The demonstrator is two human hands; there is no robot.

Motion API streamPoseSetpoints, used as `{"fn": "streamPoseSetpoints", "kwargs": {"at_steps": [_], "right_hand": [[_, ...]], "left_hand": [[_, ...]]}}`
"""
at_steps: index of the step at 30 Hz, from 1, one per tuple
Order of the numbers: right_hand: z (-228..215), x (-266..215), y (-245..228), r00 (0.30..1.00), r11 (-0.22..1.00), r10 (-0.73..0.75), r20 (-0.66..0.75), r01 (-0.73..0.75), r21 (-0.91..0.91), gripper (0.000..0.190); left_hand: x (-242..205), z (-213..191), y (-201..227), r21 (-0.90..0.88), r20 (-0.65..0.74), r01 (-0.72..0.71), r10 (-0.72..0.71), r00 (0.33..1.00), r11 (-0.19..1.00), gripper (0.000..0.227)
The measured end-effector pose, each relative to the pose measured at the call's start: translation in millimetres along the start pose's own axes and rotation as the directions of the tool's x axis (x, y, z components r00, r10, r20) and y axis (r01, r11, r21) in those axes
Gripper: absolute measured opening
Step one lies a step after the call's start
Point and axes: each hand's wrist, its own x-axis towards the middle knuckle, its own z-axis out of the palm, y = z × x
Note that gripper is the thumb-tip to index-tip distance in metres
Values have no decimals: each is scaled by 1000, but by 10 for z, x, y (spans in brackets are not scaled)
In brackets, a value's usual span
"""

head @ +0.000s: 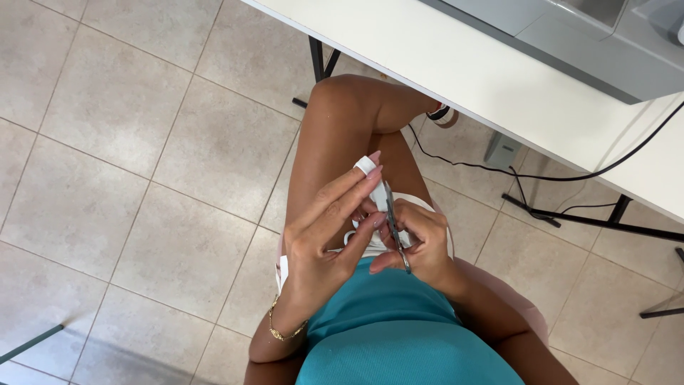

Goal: A person pulls a strip of white elastic material from a sewing machine area and cuts it to length using scissors.

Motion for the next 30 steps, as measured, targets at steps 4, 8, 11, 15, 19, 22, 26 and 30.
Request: {"fn": "streamPoseSetpoints", "kwargs": {"at_steps": [4,8,11,15,19,22,26,30], "right_hand": [[1,-2,32,1000,1000,-7,-5,7,-8,60],[-5,29,-2,1000,1000,-4,10,4,-22,60],[-27,15,31,999,1000,-17,30,18,-15,58],[-10,-16,47,1000,1000,11,13,-11,-1,55],[-4,-35,41,1000,1000,-4,0,4,-12,54],[18,-40,29,1000,1000,6,-17,-6,-16,52],[37,-105,59,999,999,21,-44,-23,-40,51],[51,-168,92,999,998,39,-37,-41,-51,51]], "left_hand": [[-14,13,-13,12,-5,2,-2,1000,1000,49],[-25,12,-38,34,-7,-20,20,1000,999,50],[-19,0,-26,46,16,-18,17,1000,999,51],[-17,8,-21,54,11,-22,22,1000,998,50],[-26,7,-22,67,7,-6,5,1000,998,51],[-18,3,-7,54,9,11,-12,1000,998,50],[-16,22,-14,47,-4,7,-7,1000,999,48],[-30,20,-20,31,6,29,-29,1000,999,49]]}}
